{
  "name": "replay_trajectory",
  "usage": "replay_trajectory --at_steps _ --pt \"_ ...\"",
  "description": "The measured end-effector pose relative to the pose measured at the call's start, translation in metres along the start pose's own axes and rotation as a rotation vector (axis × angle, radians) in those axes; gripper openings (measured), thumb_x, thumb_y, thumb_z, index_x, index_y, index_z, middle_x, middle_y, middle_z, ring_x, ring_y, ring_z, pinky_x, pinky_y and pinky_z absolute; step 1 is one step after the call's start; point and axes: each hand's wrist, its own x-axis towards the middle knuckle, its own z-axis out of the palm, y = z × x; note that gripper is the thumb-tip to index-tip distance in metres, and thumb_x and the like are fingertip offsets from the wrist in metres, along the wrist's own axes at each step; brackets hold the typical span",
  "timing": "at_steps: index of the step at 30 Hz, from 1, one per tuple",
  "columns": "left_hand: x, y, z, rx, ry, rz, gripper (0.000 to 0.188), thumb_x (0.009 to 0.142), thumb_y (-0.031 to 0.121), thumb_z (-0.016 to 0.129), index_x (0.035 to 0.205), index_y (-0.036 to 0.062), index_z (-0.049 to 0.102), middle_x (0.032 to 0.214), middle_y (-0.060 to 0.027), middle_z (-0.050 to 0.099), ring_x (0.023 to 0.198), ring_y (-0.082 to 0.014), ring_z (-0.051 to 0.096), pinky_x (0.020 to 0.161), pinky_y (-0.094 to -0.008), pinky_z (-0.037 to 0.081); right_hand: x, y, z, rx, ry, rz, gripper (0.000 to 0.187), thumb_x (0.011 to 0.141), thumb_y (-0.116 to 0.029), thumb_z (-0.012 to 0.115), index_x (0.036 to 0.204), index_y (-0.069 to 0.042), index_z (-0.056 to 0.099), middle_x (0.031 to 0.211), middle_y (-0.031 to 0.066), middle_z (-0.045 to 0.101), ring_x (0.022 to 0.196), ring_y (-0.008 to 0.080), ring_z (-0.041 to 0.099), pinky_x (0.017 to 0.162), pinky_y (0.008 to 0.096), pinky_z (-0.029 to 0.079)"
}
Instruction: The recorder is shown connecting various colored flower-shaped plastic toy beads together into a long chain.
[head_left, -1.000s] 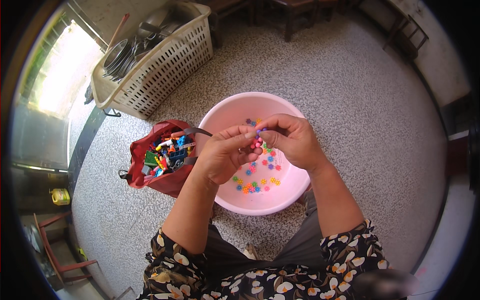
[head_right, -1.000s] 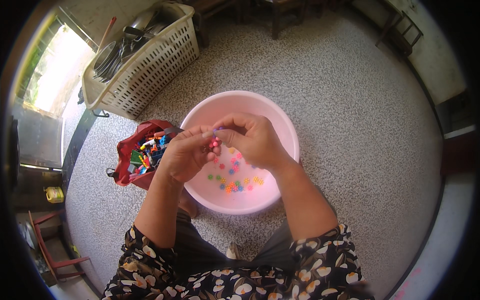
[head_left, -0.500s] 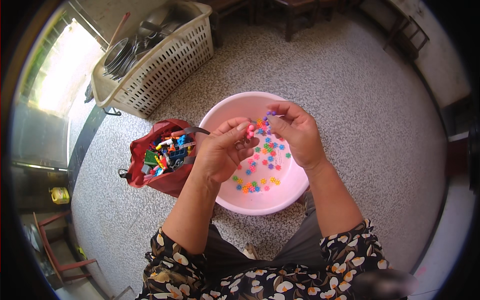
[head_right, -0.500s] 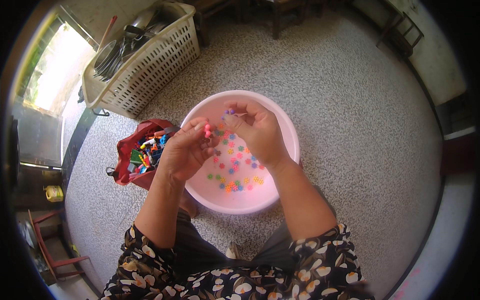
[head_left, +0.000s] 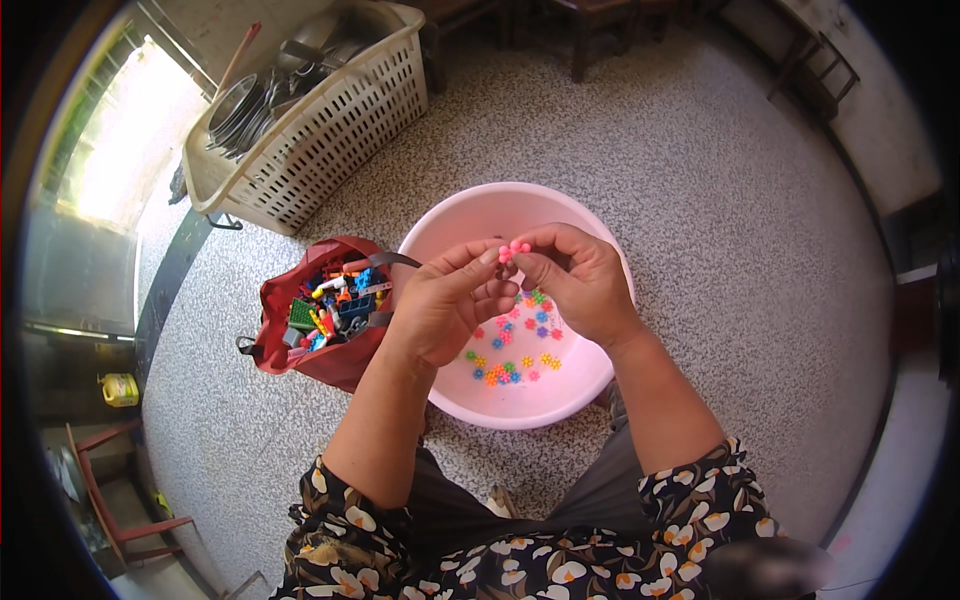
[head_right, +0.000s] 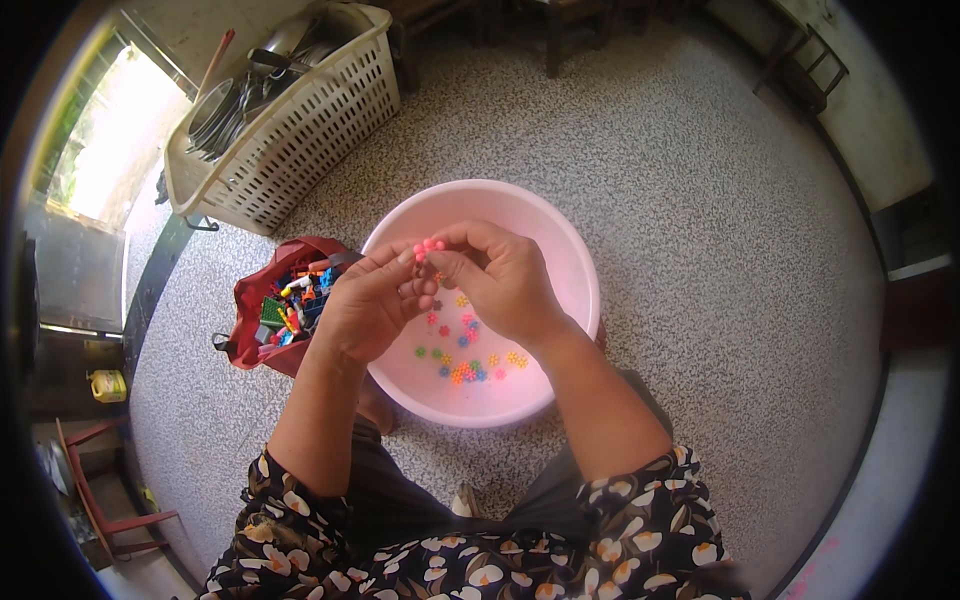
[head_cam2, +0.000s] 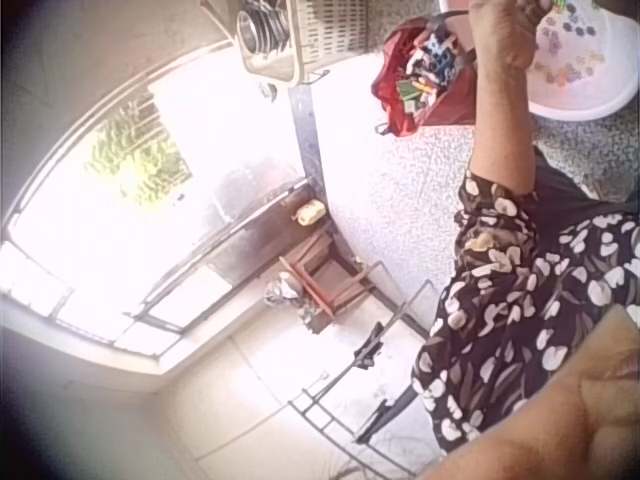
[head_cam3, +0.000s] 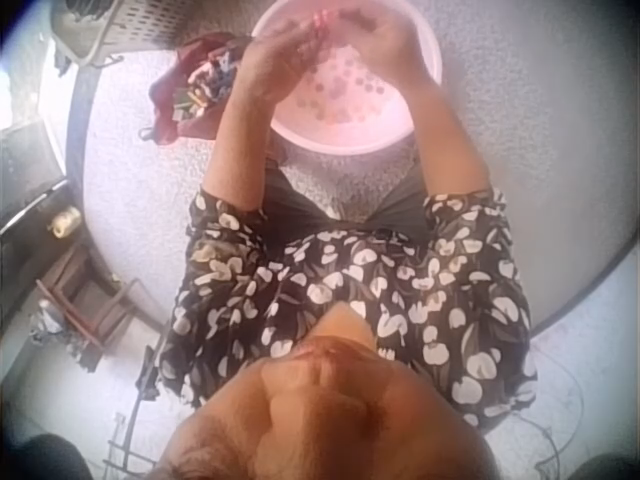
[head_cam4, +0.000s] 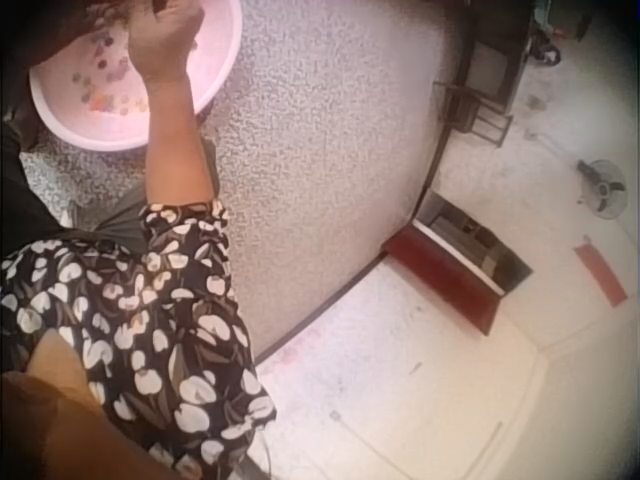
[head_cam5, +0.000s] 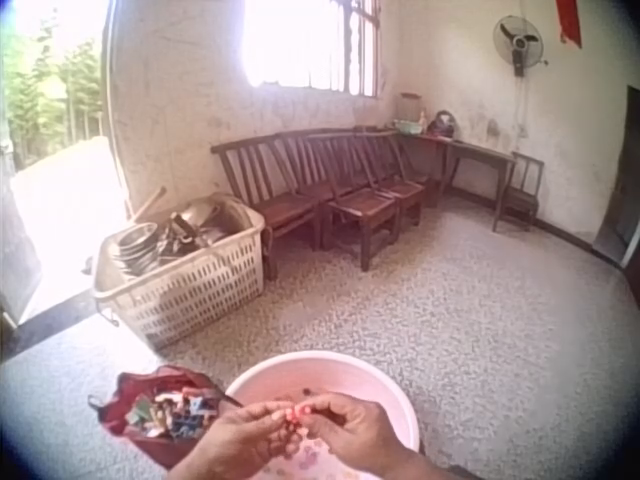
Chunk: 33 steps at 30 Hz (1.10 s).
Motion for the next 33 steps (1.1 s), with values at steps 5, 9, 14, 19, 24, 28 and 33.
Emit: replay_trajectory --at_steps 5,9,14,19,24,28,33 --pt "-0.001 -0.001 0.000 0.053 0.046 -0.025 0.017 0.085 0.013 0.052 0.094 -0.0012 0.055 0.082 -0.0060 0.059 0.069 -0.0124 0.057 0.059 -0.0233 0.047 -0.003 -0.008 0.003 0.025 -0.006 0.022 0.012 0.082 -0.008 0.058 0.088 0.001 0.061 0.074 0.0042 0.062 0.066 0.0071 0.057 0.059 0.0197 0.046" --pt "-0.001 -0.002 -0.004 0.106 0.008 -0.035 0.012 0.085 0.012 0.054 0.087 0.0010 0.056 0.076 -0.0049 0.058 0.065 -0.0120 0.058 0.053 -0.0207 0.049 -0.003 -0.007 -0.004 -0.130 -0.054 -0.109 0.010 0.080 -0.007 0.059 0.086 0.001 0.062 0.073 0.0047 0.062 0.065 0.0081 0.057 0.058 0.0211 0.046" --pt "-0.002 -0.001 -0.008 0.233 0.058 -0.015 0.015 0.083 0.014 0.058 0.089 0.0005 0.056 0.076 -0.0051 0.058 0.065 -0.0123 0.057 0.055 -0.0232 0.048 -0.001 -0.010 -0.009 -0.403 -0.055 -0.308 0.009 0.078 -0.005 0.060 0.086 0.000 0.062 0.072 0.0050 0.063 0.065 0.0105 0.058 0.058 0.0224 0.046" --pt "0.001 -0.001 0.009 0.390 0.192 0.303 0.023 0.079 0.011 0.064 0.097 -0.0012 0.056 0.085 -0.0060 0.061 0.073 -0.0098 0.057 0.069 -0.0207 0.046 -0.001 -0.012 -0.019 -0.466 0.067 -0.211 0.016 0.075 -0.007 0.063 0.090 -0.001 0.063 0.076 0.0066 0.062 0.063 0.0103 0.057 0.059 0.0221 0.046" --pt "0.004 0.009 -0.009 0.434 0.286 0.338 0.017 0.081 0.015 0.060 0.094 0.0032 0.058 0.090 -0.0041 0.061 0.081 -0.0124 0.057 0.076 -0.0267 0.045 0.001 0.001 -0.026 -0.470 0.128 -0.058 0.016 0.077 -0.009 0.063 0.091 -0.001 0.062 0.078 0.0033 0.060 0.060 0.0057 0.052 0.056 0.0184 0.043" --pt "0.005 0.016 -0.012 0.249 0.349 0.327 0.013 0.084 0.015 0.056 0.090 0.0039 0.057 0.089 -0.0052 0.060 0.083 -0.0156 0.057 0.075 -0.0302 0.046 0.002 0.016 -0.035 -0.477 0.155 -0.030 0.018 0.075 -0.010 0.063 0.090 -0.001 0.063 0.078 0.0068 0.062 0.060 0.0083 0.056 0.056 0.0222 0.046" --pt "-0.001 0.028 -0.025 0.141 0.335 0.360 0.013 0.085 0.013 0.052 0.093 0.0037 0.057 0.090 -0.0054 0.059 0.082 -0.0178 0.057 0.075 -0.0319 0.046 -0.004 0.054 -0.045 -0.612 -0.052 0.160 0.020 0.076 -0.012 0.063 0.093 -0.001 0.062 0.077 0.0045 0.062 0.068 0.0074 0.056 0.061 0.0215 0.045"
